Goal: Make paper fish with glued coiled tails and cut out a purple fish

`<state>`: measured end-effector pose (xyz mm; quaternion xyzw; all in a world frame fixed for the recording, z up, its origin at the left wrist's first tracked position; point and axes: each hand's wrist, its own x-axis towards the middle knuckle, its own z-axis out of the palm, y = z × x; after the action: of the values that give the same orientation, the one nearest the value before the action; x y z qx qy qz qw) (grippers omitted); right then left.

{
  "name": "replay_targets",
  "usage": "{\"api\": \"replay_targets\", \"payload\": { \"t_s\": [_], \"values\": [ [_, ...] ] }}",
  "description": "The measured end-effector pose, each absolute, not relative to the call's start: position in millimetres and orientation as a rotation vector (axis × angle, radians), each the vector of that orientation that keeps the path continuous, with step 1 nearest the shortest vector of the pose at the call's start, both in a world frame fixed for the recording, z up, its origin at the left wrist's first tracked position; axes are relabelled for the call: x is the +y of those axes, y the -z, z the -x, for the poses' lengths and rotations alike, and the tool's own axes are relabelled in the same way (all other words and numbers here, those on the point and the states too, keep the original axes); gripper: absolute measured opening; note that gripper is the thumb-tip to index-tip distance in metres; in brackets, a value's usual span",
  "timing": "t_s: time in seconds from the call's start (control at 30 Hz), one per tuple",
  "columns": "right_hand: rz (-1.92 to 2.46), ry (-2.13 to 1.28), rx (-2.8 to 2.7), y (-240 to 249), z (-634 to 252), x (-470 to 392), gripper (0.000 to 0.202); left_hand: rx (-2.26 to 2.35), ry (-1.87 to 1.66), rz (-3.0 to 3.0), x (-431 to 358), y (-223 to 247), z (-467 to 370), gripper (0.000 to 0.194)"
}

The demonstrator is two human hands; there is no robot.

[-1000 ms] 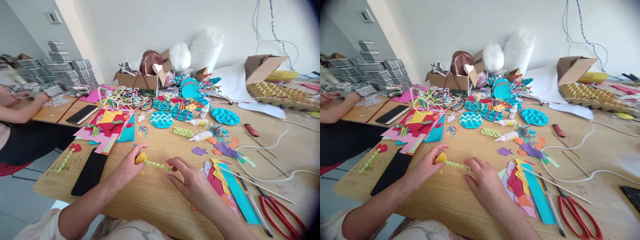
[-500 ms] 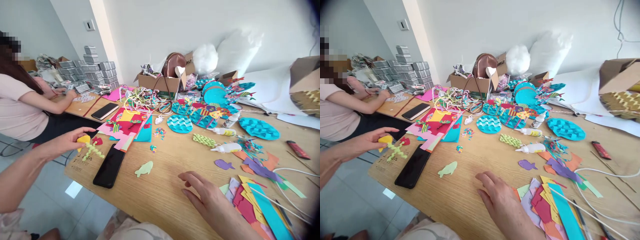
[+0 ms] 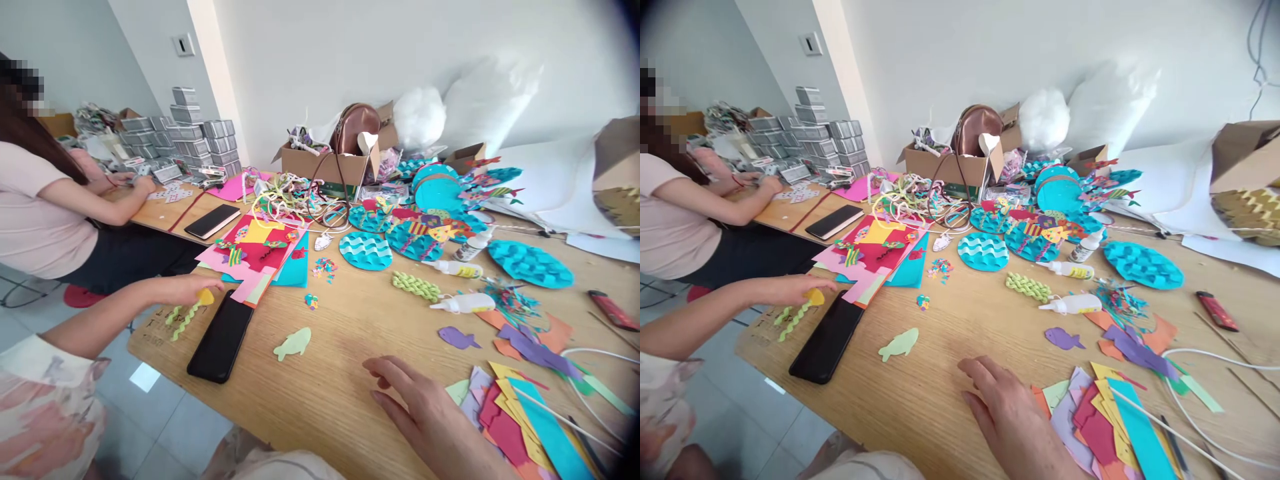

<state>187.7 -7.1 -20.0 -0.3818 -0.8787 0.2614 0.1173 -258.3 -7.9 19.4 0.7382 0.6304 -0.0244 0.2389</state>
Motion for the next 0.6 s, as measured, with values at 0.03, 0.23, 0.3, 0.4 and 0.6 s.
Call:
{"api": "replay_targets", "payload": {
  "t_s": [0.03, 0.23, 0.3, 0.4, 0.6],
  "values": [
    [1.121, -0.767, -2.563, 20.1, -188.7, -7.7, 0.025, 1.691, 0.081, -2.014, -7.9, -18.9, 257.2, 0.071],
    [1.124, -0.818, -2.553, 20.3, -188.6, -8.9, 0.025, 1.674, 0.198, -2.025, -12.7, -22.2, 256.2, 0.074],
    [1.121, -0.817, -2.56, 21.0, -186.8, -8.6, 0.025, 1.689, 0.221, -2.049, -13.3, -22.4, 258.6, 0.074],
    [1.125, -0.829, -2.568, 21.1, -185.8, -8.4, 0.024, 1.738, 0.188, -2.064, -11.1, -24.5, 260.8, 0.065],
    [1.188, -0.835, -2.562, 13.8, -192.0, -9.6, 0.023, 1.751, 0.019, -2.119, 7.9, -49.2, 211.3, 0.027]
  ]
}}
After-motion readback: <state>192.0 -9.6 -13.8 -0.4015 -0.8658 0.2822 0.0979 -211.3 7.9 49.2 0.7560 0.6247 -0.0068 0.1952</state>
